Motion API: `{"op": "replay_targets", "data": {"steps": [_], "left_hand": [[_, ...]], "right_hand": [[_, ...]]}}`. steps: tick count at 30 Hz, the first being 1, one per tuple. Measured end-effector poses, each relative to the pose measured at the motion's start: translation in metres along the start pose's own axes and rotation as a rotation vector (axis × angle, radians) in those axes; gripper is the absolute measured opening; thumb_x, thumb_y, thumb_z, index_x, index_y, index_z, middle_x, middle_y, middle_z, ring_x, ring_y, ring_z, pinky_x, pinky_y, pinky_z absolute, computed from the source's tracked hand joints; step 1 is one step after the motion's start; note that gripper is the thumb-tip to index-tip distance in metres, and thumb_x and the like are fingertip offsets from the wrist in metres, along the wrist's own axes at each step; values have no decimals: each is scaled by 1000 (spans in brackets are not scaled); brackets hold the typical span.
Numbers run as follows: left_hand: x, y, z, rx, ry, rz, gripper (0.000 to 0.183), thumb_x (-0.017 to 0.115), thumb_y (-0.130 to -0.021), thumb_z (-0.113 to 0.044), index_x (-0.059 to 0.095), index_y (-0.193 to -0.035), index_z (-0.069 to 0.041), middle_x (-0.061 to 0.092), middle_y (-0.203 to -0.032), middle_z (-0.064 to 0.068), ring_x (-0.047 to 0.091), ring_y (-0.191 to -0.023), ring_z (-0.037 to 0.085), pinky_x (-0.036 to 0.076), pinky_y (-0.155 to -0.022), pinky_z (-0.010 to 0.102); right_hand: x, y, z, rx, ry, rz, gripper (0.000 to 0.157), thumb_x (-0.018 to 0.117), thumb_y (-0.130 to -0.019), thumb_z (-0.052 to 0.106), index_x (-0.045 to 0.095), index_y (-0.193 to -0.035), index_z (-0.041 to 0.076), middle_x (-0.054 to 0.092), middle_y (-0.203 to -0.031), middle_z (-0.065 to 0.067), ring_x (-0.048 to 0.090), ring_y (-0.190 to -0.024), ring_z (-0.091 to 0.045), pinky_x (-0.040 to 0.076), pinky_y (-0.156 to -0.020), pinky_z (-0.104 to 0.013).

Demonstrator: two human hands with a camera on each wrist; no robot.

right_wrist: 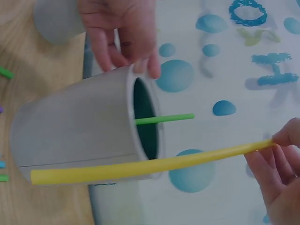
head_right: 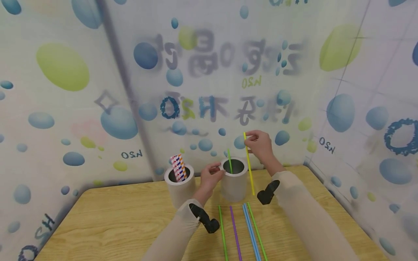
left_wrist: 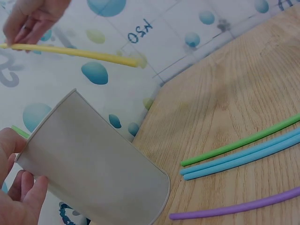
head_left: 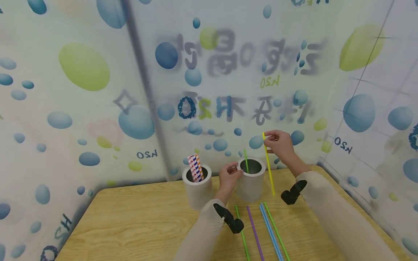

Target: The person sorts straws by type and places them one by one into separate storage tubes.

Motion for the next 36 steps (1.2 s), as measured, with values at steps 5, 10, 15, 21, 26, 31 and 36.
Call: {"op": "replay_targets", "data": {"steps": [5,10,15,21,26,31,36], "left_hand": [[0,0,-1,1,-1,-1,33,69,-75,1,62,-108,3,57,-93,13,59,-85,20,50,-78,31],[-1,1,-2,4,-2,-2,32,68,-76,1,62,-107,3,57,-92,12,58,-85,19,50,-78,31],[-1,2,-4,7,-8,-2,31,68,-76,1,62,-107,4,57,-92,12,58,-85,19,50,-78,31],[0,0,-2,7,-17,0,31,68,-77,0,62,-107,3,57,-93,12,58,-86,20,50,-79,31],[-1,-1,1,-6,-23,-13,30,69,-76,0,63,-105,2,57,-92,12,57,-85,20,50,-78,30],[0,-1,3,-18,-28,-15,30,69,-76,0,63,-105,1,57,-92,11,56,-85,19,51,-76,29],[0,-2,3,-18,-34,-11,30,69,-77,-1,63,-106,0,58,-94,10,55,-86,19,50,-76,28]], "right_hand": [[-1,-10,23,-42,-29,-47,33,57,-82,5,57,-114,-3,50,-88,-11,55,-69,-12,54,-59,-29],[-3,-17,40,-72,-54,-94,32,56,-83,5,58,-113,-3,52,-86,-8,55,-69,-10,54,-60,-29],[-2,-23,51,-93,-47,-132,32,56,-83,6,58,-114,-2,53,-85,-6,57,-72,-14,54,-61,-29],[5,-29,54,-123,-72,-171,31,56,-83,5,59,-113,-1,55,-82,-4,56,-68,-10,54,-62,-31],[15,-29,45,-126,-51,-153,29,57,-84,4,59,-112,-1,55,-85,-9,55,-70,-14,54,-63,-31],[24,-26,30,-111,-32,-136,28,56,-84,4,58,-111,-2,55,-87,-12,56,-74,-18,54,-64,-31],[29,-21,16,-95,-4,-91,28,55,-85,4,57,-112,-3,55,-89,-14,56,-76,-22,54,-63,-30]]}}
Point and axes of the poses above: each hand's wrist, its own y-axis away from the middle knuckle, its own x-axis out of the palm, z = x × y, the point moved 4 cm from there along -y, towards the middle knuckle
